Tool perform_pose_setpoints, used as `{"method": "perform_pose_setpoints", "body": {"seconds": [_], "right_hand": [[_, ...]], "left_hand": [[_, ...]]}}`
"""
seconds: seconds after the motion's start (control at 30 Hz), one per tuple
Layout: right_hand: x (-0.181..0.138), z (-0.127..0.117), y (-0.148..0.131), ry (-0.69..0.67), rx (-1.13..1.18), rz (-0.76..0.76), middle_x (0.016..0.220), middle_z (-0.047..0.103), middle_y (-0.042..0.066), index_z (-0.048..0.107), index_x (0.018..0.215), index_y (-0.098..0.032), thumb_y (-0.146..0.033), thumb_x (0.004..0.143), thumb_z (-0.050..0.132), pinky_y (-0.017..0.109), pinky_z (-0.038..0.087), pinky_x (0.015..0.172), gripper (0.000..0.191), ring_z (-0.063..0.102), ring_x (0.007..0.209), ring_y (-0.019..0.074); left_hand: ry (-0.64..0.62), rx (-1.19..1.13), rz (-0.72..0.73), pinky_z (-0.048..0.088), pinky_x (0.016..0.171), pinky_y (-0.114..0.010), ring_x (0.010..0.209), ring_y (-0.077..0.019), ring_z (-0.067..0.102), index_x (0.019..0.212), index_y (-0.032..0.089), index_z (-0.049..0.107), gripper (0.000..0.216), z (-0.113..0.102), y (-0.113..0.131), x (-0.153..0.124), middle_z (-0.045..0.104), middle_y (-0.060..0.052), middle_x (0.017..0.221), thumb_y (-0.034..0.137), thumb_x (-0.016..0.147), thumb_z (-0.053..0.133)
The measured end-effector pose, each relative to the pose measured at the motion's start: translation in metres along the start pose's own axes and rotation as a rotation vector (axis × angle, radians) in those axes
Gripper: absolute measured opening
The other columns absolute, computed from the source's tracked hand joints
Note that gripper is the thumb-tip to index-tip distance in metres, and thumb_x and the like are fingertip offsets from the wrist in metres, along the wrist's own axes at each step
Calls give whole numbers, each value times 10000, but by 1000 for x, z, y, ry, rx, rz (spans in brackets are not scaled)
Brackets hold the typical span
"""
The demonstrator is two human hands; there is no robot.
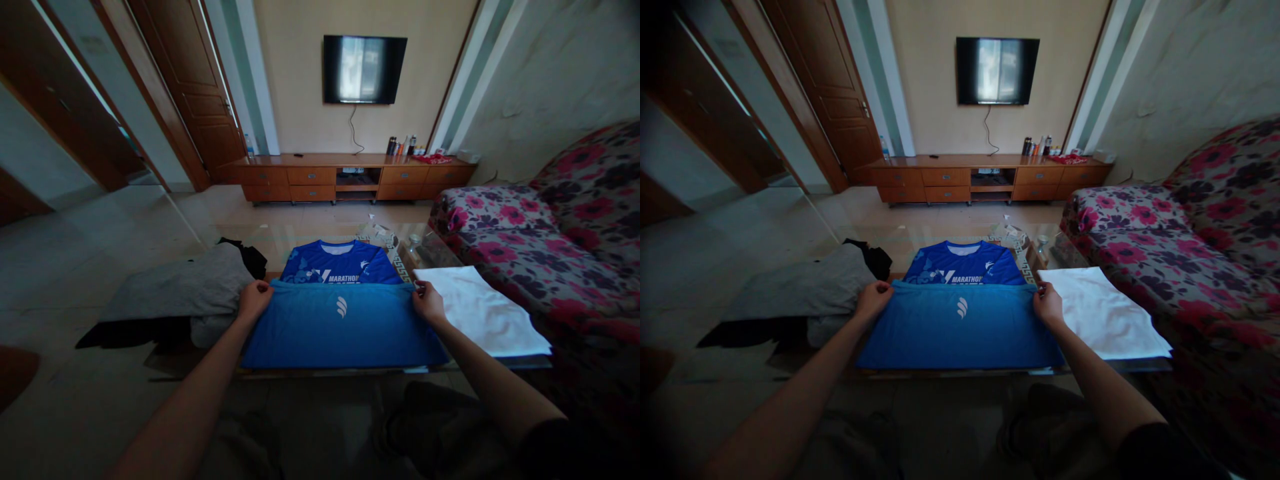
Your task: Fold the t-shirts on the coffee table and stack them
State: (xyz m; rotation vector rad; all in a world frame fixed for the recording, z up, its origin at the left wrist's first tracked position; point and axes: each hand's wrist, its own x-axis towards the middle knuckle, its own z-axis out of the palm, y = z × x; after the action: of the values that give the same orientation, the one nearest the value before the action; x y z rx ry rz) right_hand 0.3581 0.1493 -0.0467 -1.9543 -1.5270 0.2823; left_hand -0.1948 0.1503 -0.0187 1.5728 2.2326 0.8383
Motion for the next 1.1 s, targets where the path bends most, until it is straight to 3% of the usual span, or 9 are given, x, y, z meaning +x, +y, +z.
{"method": "perform_pose_setpoints", "body": {"seconds": [0.17, 0.33, 0.43, 0.77, 0.87, 0.97, 1.1], "right_hand": [[0, 1, 0, -3, 0, 8, 945, 732, 85, 601, 1249, -148, -227, 863, 562, 286, 489, 747, 397, 684, 804, 205], [0, 0, -2, -2, -4, 13, 942, 735, 84, 607, 1242, -152, -222, 857, 565, 295, 493, 770, 394, 688, 823, 211], [-1, 0, -3, -7, -6, 9, 943, 735, 85, 609, 1242, -154, -231, 861, 558, 300, 501, 778, 392, 690, 833, 215], [-2, -3, -6, -9, -26, -10, 934, 729, 88, 607, 1236, -154, -240, 867, 544, 310, 514, 778, 384, 682, 815, 215], [-3, -2, -5, -21, -35, -41, 935, 717, 85, 584, 1266, -148, -241, 880, 529, 316, 516, 796, 402, 671, 811, 212], [-5, -4, -9, -31, -56, -72, 968, 700, 101, 564, 1297, -127, -251, 900, 504, 344, 526, 841, 421, 667, 844, 226], [-14, -9, -25, 55, -150, -192, 1281, 604, 201, 523, 1385, -103, -293, 938, 473, 431, 473, 1030, 488, 600, 1158, 302]], "left_hand": [[-70, -53, 10, 503, 743, -267, 839, -203, 716, 978, 188, 731, 243, -2, 0, -1, 775, -56, 926, 319, 775, 698], [-163, 19, 131, 507, 784, -279, 891, -222, 725, 954, 202, 777, 225, -8, 4, -6, 789, -59, 950, 328, 805, 666], [-142, 82, 169, 507, 811, -293, 896, -236, 726, 912, 210, 793, 235, -11, 6, -8, 794, -59, 954, 339, 838, 611], [-30, 130, 0, 541, 820, -343, 885, -266, 728, 925, 218, 751, 220, -5, -1, -3, 781, -83, 926, 341, 861, 580], [-7, 216, 75, 537, 848, -357, 927, -271, 711, 1097, 186, 695, 276, -2, 0, -10, 751, -109, 983, 333, 901, 568], [70, 360, 180, 524, 881, -385, 1023, -293, 677, 1295, 150, 590, 383, -1, 8, -22, 667, -172, 1176, 321, 963, 504], [90, 433, 350, 468, 1016, -418, 1194, -305, 596, 1360, 163, 559, 404, 1, 26, -33, 575, -187, 1327, 283, 1008, 401]]}}
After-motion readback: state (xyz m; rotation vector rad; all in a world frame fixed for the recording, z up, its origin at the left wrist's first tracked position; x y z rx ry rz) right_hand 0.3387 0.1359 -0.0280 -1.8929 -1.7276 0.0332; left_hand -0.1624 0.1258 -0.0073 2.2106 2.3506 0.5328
